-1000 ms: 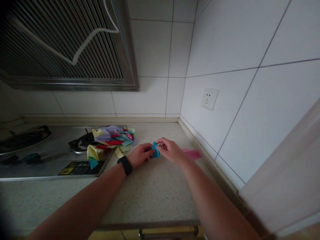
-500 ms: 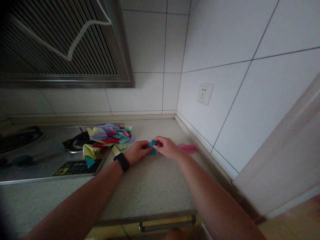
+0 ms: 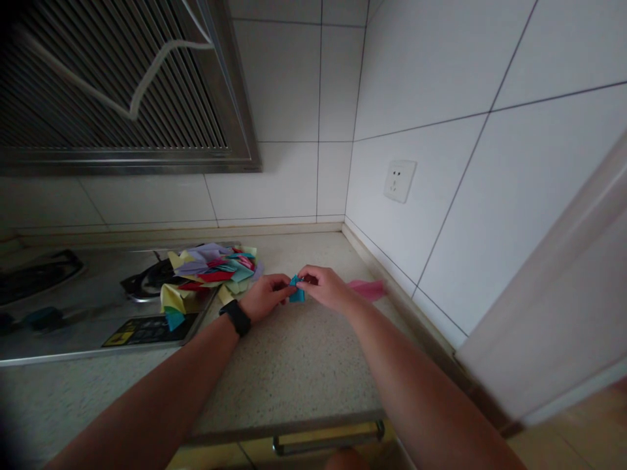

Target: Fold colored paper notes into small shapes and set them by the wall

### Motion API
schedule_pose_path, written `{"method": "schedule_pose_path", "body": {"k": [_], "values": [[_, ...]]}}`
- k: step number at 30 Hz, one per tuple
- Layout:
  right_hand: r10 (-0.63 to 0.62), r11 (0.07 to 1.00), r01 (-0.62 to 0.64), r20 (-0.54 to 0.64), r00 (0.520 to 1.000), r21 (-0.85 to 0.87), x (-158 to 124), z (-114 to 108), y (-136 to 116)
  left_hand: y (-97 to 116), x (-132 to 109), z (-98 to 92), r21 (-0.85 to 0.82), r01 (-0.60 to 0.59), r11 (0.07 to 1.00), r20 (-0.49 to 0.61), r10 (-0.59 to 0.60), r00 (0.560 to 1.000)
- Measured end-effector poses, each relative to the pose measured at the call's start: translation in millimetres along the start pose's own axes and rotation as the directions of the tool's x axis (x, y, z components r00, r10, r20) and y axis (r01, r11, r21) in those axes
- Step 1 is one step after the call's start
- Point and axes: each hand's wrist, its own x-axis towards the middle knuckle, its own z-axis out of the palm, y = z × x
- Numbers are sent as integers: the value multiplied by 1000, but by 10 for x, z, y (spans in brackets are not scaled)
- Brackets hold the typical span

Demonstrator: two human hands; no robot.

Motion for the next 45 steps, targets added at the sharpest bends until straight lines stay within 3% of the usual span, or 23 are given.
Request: {"method": "schedule_pose_path", "body": {"k": [4, 10, 13, 24, 32, 45], "values": [[30, 999, -30, 9, 1000, -28, -8, 3, 30, 6, -6, 0, 10, 2, 1000, 18, -3, 1000], [18, 999, -19, -36, 999, -33, -3, 2, -2, -9, -13, 8, 194, -69, 979, -11, 73, 997], [8, 999, -9, -52, 999, -30, 5, -1, -13, 8, -14, 22, 201, -68, 977, -8, 72, 997], [-62, 991, 47, -126, 990, -124, 11, -27, -39, 37, -7, 53, 132, -3, 991, 8, 2, 1000], [-88, 989, 71, -129, 988, -133, 19, -2, -64, 93, -4, 67, -105, 103, 989, 2, -104, 995], [-171, 972, 153, -93, 981, -178, 37, 5, -90, 84, 26, 61, -84, 190, 978, -67, -196, 978]]}}
